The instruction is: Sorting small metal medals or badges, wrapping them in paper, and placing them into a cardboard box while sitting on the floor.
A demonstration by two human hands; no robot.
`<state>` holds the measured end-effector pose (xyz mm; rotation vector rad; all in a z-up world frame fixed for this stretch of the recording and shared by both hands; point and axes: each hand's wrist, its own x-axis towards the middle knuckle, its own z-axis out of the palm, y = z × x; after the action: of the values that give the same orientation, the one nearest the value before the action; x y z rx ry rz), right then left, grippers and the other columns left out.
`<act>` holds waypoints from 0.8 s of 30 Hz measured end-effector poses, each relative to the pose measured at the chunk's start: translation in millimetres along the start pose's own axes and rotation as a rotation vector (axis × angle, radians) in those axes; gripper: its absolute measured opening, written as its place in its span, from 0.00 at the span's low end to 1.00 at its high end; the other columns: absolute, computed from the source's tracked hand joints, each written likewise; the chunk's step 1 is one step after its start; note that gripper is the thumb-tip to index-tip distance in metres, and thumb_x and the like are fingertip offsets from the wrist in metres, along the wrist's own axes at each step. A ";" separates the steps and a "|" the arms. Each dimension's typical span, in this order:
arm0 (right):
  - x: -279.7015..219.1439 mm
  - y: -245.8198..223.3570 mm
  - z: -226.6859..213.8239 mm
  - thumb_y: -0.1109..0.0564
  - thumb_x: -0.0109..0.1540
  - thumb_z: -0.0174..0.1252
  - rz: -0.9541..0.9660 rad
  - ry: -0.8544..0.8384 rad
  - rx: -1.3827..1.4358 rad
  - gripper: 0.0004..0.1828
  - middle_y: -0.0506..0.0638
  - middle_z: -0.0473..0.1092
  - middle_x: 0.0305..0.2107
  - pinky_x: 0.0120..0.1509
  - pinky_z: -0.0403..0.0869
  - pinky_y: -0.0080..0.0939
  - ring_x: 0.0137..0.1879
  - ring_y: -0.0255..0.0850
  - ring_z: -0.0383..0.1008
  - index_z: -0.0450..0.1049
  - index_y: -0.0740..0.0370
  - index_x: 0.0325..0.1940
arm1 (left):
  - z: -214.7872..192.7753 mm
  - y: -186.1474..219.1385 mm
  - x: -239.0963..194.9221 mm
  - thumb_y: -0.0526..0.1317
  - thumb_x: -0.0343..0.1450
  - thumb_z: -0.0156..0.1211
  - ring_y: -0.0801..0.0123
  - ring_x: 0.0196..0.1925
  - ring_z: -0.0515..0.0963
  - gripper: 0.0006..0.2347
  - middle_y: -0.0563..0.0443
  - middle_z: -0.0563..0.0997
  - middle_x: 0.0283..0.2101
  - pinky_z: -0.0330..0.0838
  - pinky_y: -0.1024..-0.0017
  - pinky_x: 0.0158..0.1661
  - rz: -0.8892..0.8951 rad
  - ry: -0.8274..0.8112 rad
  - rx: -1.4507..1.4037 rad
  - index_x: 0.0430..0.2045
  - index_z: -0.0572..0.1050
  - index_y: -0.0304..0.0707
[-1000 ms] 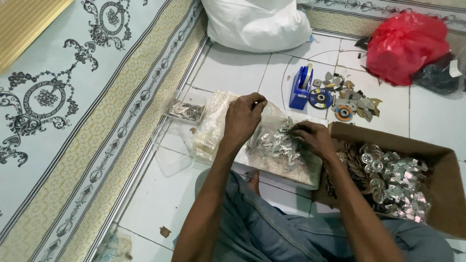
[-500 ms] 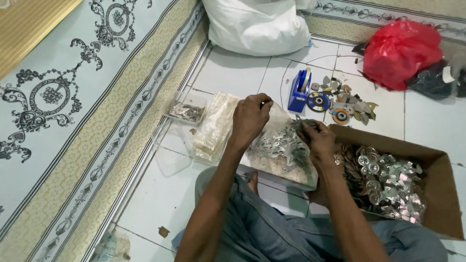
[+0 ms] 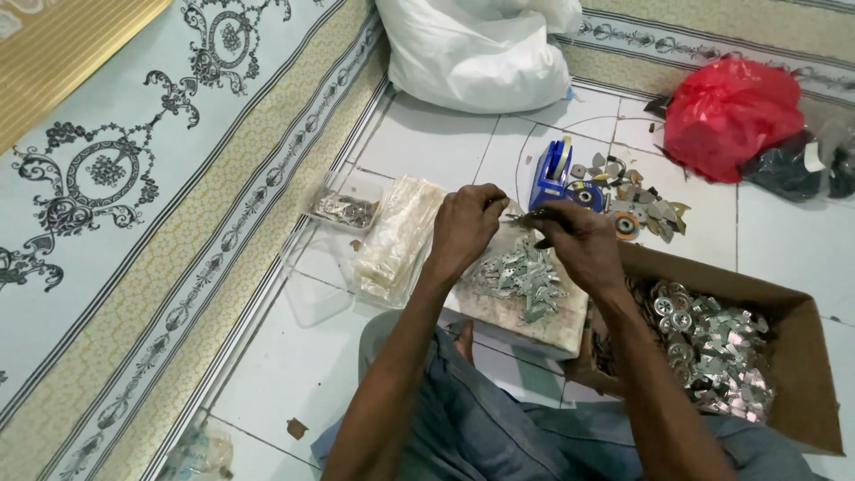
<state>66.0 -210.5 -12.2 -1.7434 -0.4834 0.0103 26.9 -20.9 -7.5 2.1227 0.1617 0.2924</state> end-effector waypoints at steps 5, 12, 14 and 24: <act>3.4 -17.5 0.8 0.63 0.61 0.65 -0.209 -0.210 -0.505 0.12 0.55 0.80 0.30 0.43 0.79 0.53 0.42 0.55 0.82 0.82 0.53 0.48 | -1.3 10.3 -10.0 0.36 0.72 0.56 0.42 0.41 0.86 0.09 0.38 0.86 0.34 0.80 0.51 0.42 0.049 -0.027 0.015 0.41 0.83 0.40; 2.5 -28.6 12.5 0.68 0.58 0.62 -0.219 -0.247 -0.543 0.17 0.57 0.81 0.32 0.48 0.78 0.53 0.44 0.57 0.82 0.82 0.57 0.50 | 3.1 5.9 -10.1 0.37 0.73 0.57 0.41 0.43 0.86 0.08 0.37 0.86 0.36 0.79 0.50 0.44 0.033 0.003 -0.041 0.40 0.83 0.40; -0.1 -23.8 16.1 0.68 0.58 0.62 -0.231 -0.229 -0.533 0.18 0.57 0.80 0.32 0.48 0.78 0.53 0.45 0.57 0.81 0.82 0.56 0.50 | 2.4 5.1 -10.4 0.37 0.73 0.57 0.41 0.43 0.86 0.08 0.37 0.86 0.36 0.79 0.50 0.44 0.015 0.005 -0.045 0.39 0.83 0.40; -6.0 -26.6 15.1 0.70 0.61 0.59 -0.337 -0.255 -0.575 0.16 0.63 0.80 0.32 0.44 0.79 0.57 0.42 0.62 0.81 0.80 0.61 0.51 | 0.7 -6.3 -5.8 0.40 0.72 0.57 0.42 0.44 0.86 0.08 0.40 0.86 0.35 0.79 0.49 0.45 -0.005 0.033 -0.077 0.39 0.83 0.43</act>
<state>48.2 -194.4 7.7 -2.2082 -1.0409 -0.1624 21.5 -19.4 -14.0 2.0414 0.1723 0.3263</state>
